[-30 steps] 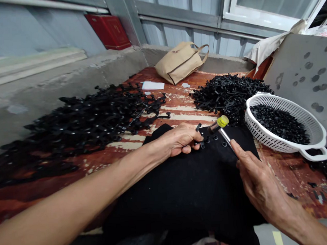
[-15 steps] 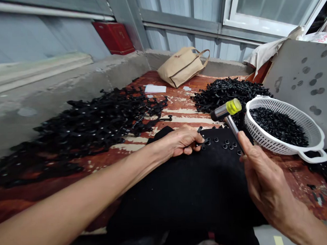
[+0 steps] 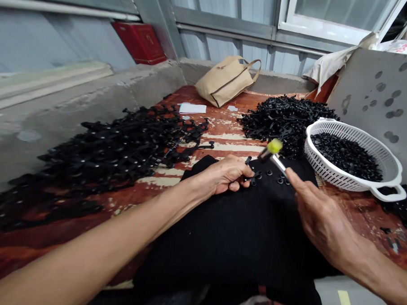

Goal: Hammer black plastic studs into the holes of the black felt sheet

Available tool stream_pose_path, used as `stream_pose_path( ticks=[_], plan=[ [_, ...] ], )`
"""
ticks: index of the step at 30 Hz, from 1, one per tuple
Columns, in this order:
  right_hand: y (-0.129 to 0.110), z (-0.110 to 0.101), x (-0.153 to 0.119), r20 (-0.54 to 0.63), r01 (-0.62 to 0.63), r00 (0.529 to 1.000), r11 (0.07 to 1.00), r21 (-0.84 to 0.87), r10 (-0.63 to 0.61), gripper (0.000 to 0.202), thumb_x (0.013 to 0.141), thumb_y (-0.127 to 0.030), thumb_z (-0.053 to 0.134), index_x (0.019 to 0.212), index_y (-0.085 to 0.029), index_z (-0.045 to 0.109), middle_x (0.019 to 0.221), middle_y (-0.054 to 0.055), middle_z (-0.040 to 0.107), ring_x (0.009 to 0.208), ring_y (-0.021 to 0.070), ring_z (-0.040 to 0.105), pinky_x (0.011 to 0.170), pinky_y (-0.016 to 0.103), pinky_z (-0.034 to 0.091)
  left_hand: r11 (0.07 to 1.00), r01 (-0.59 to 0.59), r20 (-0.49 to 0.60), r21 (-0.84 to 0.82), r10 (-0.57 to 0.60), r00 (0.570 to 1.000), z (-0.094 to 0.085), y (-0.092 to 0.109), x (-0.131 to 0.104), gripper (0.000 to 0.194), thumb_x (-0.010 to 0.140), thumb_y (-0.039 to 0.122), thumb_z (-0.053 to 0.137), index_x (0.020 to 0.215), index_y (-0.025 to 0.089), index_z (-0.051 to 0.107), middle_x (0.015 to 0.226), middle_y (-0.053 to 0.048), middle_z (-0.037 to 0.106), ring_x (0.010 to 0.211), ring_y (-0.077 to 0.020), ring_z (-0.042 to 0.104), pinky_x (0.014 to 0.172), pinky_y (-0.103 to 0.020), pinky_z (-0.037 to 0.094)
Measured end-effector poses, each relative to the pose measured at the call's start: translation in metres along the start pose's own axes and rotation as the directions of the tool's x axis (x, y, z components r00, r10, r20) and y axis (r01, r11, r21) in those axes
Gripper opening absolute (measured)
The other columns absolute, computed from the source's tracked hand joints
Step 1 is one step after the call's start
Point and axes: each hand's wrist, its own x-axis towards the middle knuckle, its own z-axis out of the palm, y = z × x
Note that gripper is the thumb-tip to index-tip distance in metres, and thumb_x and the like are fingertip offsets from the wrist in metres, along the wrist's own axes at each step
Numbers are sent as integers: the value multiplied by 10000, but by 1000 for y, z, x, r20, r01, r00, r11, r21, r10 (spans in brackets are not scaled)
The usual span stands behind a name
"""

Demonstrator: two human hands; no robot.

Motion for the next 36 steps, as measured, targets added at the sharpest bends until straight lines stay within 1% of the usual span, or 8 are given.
stream_pose_path(
  ticks=[2,6,11,16,20,27,32,36],
  plan=[
    [0,2,1,-32,-24,999,999,27,25,797,786,-1,374,1548,-141,188,942,107,608,600,179,571,536,293,499,1000,0,1,2,0,1000,0,0,0,159,672,42,568,570,145,503,431,-2,522,350,-63,427,284,-134,189],
    [-2,4,4,89,-48,995,999,-7,48,712,760,13,373,1466,-79,392,826,97,621,481,157,528,481,288,486,1000,8,11,13,-8,1000,-1,0,0,172,680,43,579,583,153,488,441,2,522,349,-62,420,291,-139,194],
    [-4,1,-19,-220,-107,956,928,357,195,550,942,-133,400,1479,-246,375,1118,95,650,848,187,645,801,352,550,994,-95,49,45,93,994,-9,-7,-2,137,789,241,620,717,156,540,550,28,523,399,-58,455,303,-128,182],
    [-8,12,-58,80,-427,805,481,765,587,471,984,-360,466,1452,-356,406,770,-27,571,471,87,458,395,182,415,929,-289,163,233,255,953,-9,-8,-5,298,839,454,562,789,160,583,547,43,471,396,-48,399,342,-136,203],
    [-11,19,-65,150,-428,708,250,869,690,479,957,-436,515,1424,-378,423,803,-36,553,467,63,426,375,150,373,859,-337,172,386,291,941,4,-1,-7,273,847,380,529,686,160,543,528,52,416,397,-50,384,384,-158,246],
    [-12,20,-64,144,-426,680,227,875,719,460,954,-436,518,1406,-389,448,788,-42,561,451,56,411,374,147,361,848,-333,99,412,322,942,11,-1,-3,325,835,425,510,616,191,459,485,67,331,400,-62,320,408,-177,225],
    [-6,23,-69,168,-407,736,230,884,656,489,958,-436,514,1434,-386,416,800,-33,564,453,67,452,365,160,403,880,-319,135,353,289,948,12,-3,-2,338,825,462,508,630,188,473,533,62,315,424,-62,268,410,-187,194],
    [-3,24,-70,183,-420,729,221,880,659,478,968,-428,499,1436,-405,406,804,-38,559,453,62,444,368,154,399,891,-284,100,354,266,959,12,-4,0,344,811,469,520,617,193,449,530,58,317,418,-60,249,408,-188,170]
  ],
)
